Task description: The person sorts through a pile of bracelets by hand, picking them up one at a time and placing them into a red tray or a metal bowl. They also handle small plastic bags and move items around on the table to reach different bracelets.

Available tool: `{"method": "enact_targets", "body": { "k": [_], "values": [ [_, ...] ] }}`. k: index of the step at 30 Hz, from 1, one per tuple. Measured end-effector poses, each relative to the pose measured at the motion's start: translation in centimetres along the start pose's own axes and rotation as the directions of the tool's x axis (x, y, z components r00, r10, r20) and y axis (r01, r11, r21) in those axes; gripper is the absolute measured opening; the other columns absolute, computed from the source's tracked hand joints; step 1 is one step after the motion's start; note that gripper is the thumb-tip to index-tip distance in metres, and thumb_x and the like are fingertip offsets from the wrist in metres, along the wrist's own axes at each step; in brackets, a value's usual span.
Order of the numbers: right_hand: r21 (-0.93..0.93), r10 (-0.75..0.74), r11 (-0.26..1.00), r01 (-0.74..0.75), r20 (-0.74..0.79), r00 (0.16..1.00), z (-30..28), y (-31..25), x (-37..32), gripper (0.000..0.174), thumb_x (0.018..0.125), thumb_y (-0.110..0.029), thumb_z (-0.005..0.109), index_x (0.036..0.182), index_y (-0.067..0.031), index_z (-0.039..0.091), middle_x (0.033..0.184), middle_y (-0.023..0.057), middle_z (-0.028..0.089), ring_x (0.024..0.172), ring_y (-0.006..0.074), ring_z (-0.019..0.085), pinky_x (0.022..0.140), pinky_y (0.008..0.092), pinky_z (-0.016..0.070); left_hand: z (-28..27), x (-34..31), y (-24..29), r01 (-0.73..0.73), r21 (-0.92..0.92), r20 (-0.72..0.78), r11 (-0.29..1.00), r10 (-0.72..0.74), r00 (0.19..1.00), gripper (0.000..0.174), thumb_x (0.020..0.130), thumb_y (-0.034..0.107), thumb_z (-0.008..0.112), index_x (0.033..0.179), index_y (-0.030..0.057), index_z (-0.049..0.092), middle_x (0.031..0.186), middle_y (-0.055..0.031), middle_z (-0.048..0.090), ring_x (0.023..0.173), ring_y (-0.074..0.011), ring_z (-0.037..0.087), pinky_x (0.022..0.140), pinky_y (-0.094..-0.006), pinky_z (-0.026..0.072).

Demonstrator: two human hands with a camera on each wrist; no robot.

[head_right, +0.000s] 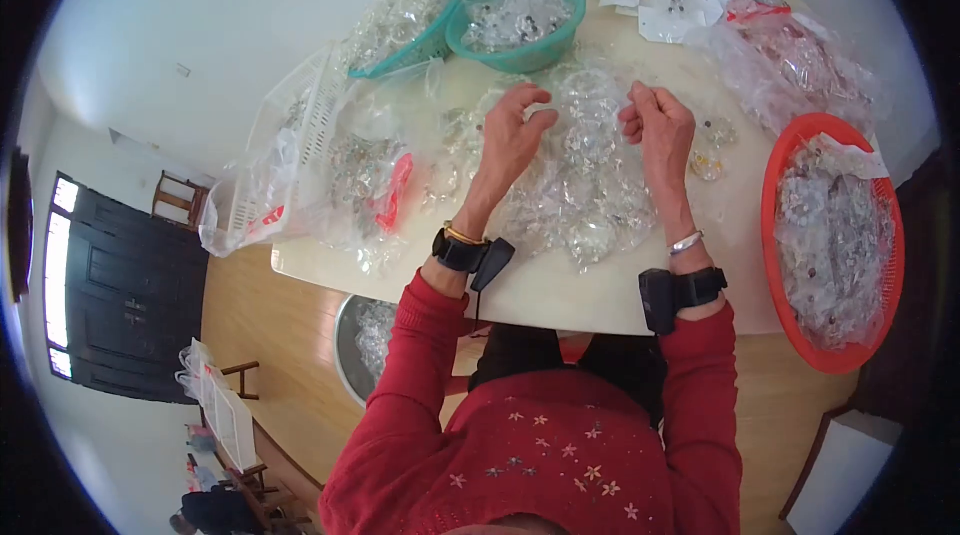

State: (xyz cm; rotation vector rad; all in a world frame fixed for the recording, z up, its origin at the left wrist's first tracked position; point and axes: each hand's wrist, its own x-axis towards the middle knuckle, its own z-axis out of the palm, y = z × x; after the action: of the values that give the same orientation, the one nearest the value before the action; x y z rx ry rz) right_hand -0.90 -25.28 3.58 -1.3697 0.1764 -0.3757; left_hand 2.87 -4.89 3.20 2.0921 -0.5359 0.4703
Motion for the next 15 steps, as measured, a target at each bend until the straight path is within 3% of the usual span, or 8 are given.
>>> {"method": "enact_targets", "body": {
  "k": [1,3,5,7,10,11,14,15],
  "values": [
    [-0.012,-0.021,1.000,0.020,-0.034,0.999,-0.2,0.1,0.1,0.030,0.088,-0.030,0.056,0.082,-0.0013,0.061,0.062,0.0034,0.059,0.049,0.0076,0.050,0.046,0.0203,0.0401,-0.2,-1.0,-0.7,-0.175,0.280,-0.019,0.944,0.188,0.982,0.045,0.075,0.021,0.066,0.111,-0.0031,0.054,0.112,-0.0215,0.055,0.102,-0.0324,0.053,0.086,-0.0415,0.0428],
    [-0.032,-0.029,0.999,0.027,-0.064,0.997,-0.6,0.9,0.5,0.030,0.088,-0.030,0.056,0.082,-0.0011,0.061,0.062,0.0033,0.059,0.049,0.0074,0.050,0.047,0.0201,0.0404,-1.1,-1.9,-0.5,-0.101,0.369,-0.047,0.924,0.127,0.991,0.047,0.074,0.023,0.067,0.112,-0.0025,0.054,0.115,-0.0220,0.053,0.106,-0.0340,0.049,0.089,-0.0424,0.0404],
    [-0.057,-0.115,0.992,0.108,-0.142,0.983,-1.5,1.5,1.4,0.032,0.087,-0.031,0.057,0.089,-0.0005,0.062,0.075,0.0071,0.063,0.063,0.0119,0.057,0.057,0.0225,0.0444,-2.2,-2.0,-0.4,0.018,0.545,-0.127,0.838,0.060,0.990,0.051,0.072,0.026,0.068,0.113,-0.0012,0.054,0.120,-0.0230,0.049,0.114,-0.0373,0.042,0.095,-0.0443,0.0355],
    [-0.078,-0.162,0.986,0.150,-0.180,0.970,-1.6,1.8,1.9,0.033,0.087,-0.032,0.057,0.092,-0.0001,0.063,0.082,0.0090,0.065,0.070,0.0141,0.060,0.061,0.0237,0.0464,-2.8,-2.0,-1.0,0.063,0.482,-0.089,0.874,-0.023,0.996,0.051,0.071,0.027,0.069,0.113,-0.0002,0.055,0.120,-0.0225,0.050,0.114,-0.0368,0.042,0.095,-0.0438,0.0351],
    [-0.638,-0.461,0.691,0.338,-0.029,0.887,-1.4,2.1,2.2,0.034,0.083,-0.028,0.062,0.104,-0.0020,0.063,0.112,0.0118,0.061,0.103,0.0195,0.056,0.083,0.0305,0.0450,-3.0,-1.9,-1.6,0.166,0.355,-0.001,0.920,-0.177,0.984,0.051,0.071,0.028,0.069,0.112,0.0018,0.056,0.120,-0.0214,0.050,0.115,-0.0357,0.042,0.096,-0.0427,0.0344],
    [-0.642,-0.455,0.690,0.335,-0.026,0.890,-1.2,2.0,1.8,0.034,0.083,-0.028,0.062,0.104,-0.0020,0.063,0.112,0.0118,0.061,0.103,0.0195,0.056,0.083,0.0305,0.0450,-3.0,-2.0,-1.7,0.122,0.326,0.024,0.937,-0.138,0.990,0.050,0.070,0.027,0.069,0.112,0.0027,0.057,0.120,-0.0205,0.050,0.114,-0.0358,0.042,0.096,-0.0425,0.0347],
    [-0.728,-0.252,0.494,0.476,0.404,0.879,-0.6,1.7,0.9,0.039,0.076,-0.023,0.068,0.110,-0.0046,0.062,0.129,0.0107,0.050,0.122,0.0194,0.044,0.095,0.0329,0.0374,-3.1,-2.1,-2.0,0.042,0.266,0.063,0.963,-0.061,0.996,0.049,0.069,0.024,0.069,0.112,0.0045,0.057,0.120,-0.0186,0.051,0.113,-0.0358,0.043,0.095,-0.0422,0.0352],
    [-0.727,-0.247,0.492,0.478,0.410,0.878,-0.5,1.7,0.8,0.039,0.076,-0.023,0.068,0.110,-0.0046,0.062,0.129,0.0107,0.050,0.122,0.0194,0.044,0.095,0.0329,0.0374,-2.9,-2.1,-1.9,-0.004,0.245,0.086,0.969,-0.018,0.996,0.048,0.069,0.022,0.069,0.112,0.0048,0.057,0.119,-0.0171,0.052,0.112,-0.0349,0.043,0.094,-0.0419,0.0355]
  ]
}}
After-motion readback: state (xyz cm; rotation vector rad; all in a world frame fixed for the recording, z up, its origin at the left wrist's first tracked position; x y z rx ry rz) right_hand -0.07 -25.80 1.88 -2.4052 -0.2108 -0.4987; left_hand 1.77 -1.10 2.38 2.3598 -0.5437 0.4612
